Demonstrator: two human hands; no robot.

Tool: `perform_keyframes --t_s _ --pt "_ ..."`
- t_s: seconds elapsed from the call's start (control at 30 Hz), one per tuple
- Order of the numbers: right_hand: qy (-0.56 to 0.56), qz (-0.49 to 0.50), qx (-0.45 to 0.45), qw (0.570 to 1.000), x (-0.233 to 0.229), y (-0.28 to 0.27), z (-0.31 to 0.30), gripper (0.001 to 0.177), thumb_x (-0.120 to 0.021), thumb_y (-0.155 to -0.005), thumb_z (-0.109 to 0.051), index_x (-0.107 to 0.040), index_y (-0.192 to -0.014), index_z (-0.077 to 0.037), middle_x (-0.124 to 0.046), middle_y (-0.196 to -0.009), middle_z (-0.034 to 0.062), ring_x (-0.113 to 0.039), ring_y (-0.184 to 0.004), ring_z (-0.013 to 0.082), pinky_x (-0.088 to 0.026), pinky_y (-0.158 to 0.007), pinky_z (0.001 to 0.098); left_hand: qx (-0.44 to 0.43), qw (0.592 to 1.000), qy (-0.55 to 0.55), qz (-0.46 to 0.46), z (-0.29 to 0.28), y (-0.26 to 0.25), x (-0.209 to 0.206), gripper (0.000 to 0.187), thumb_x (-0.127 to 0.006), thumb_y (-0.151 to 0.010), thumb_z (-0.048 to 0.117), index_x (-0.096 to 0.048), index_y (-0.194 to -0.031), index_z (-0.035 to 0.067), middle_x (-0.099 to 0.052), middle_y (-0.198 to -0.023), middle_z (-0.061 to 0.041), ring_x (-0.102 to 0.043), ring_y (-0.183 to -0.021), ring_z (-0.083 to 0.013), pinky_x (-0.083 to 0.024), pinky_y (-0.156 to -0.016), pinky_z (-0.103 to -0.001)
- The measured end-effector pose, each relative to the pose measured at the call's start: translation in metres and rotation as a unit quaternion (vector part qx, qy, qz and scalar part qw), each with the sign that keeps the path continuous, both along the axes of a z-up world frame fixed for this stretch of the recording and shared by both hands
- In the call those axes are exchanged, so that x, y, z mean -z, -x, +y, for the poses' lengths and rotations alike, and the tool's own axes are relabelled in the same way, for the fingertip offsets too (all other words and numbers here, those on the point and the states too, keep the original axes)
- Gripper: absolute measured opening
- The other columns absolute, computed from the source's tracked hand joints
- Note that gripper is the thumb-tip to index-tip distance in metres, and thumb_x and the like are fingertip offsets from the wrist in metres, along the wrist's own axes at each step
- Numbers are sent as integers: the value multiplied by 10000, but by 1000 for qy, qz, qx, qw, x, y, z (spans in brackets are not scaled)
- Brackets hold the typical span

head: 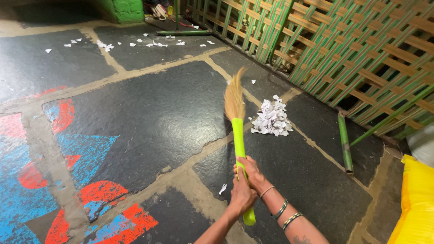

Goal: The person sweeps scattered pieces of white paper on a dark tiled floor using a broom with a green handle. They gather the paper into a pile and continue sweeping the area to collect the debris.

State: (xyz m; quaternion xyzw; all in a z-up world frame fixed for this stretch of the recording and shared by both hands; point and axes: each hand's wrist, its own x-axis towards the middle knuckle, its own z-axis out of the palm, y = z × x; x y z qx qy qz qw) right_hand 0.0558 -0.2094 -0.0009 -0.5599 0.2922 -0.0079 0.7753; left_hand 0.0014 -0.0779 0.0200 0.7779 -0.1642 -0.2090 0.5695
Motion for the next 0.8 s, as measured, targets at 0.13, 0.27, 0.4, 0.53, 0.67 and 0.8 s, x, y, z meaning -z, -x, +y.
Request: perform_keyframes --t_s 0.13,0.27,0.4,0.53,0.67,0.8 --pt "-30 -1 67 997 14 -8 -20 249 -679 -900 -244 -551 -1057 -98 -623 -783 110 -607 -592 212 -539 -515 400 61 998 -28 -11 -2 -16 -7 1015 -664 -803 144 -57 -1615 103 -378 -1476 -314 -483 -1313 -490 -418 -1107 -514" --pt "-24 -19 112 993 5 0 -14 275 -686 -902 -237 -533 -1061 -74 -623 -782 115 -623 -602 230 -551 -520 398 67 998 -9 -4 20 -8 -29 955 -639 -783 139 -156 -1607 151 -495 -1351 -280 -528 -1260 -471 -448 -1070 -512" --pt "-8 -30 92 995 -24 11 3 294 -705 -897 -236 -524 -1071 -85 -618 -802 105 -615 -600 205 -538 -516 374 37 999 1 15 31 9 -44 928 -586 -817 150 -144 -1630 212 -516 -1286 -255 -559 -1188 -467 -456 -1032 -519" --pt "13 -33 15 999 -52 11 27 278 -706 -909 -230 -536 -1085 -98 -610 -822 90 -604 -604 174 -544 -522 338 -11 1000 2 15 31 18 -56 956 -578 -830 168 -60 -1633 184 -462 -1331 -266 -576 -1158 -474 -473 -1013 -510" --pt "-55 -26 -52 997 -51 -10 33 264 -694 -932 -225 -520 -1071 -83 -609 -810 95 -602 -613 170 -547 -519 326 -50 997 -30 50 25 6 -64 1013 -607 -815 207 0 -1623 160 -387 -1402 -290 -590 -1154 -474 -512 -1006 -493" --pt "-127 -14 -59 990 -26 -35 18 277 -702 -941 -232 -507 -1060 -75 -598 -799 108 -597 -615 183 -545 -522 331 -55 997 -32 52 19 -15 -58 1064 -703 -794 245 -21 -1605 145 -286 -1515 -314 -519 -1248 -523 -461 -1077 -500"
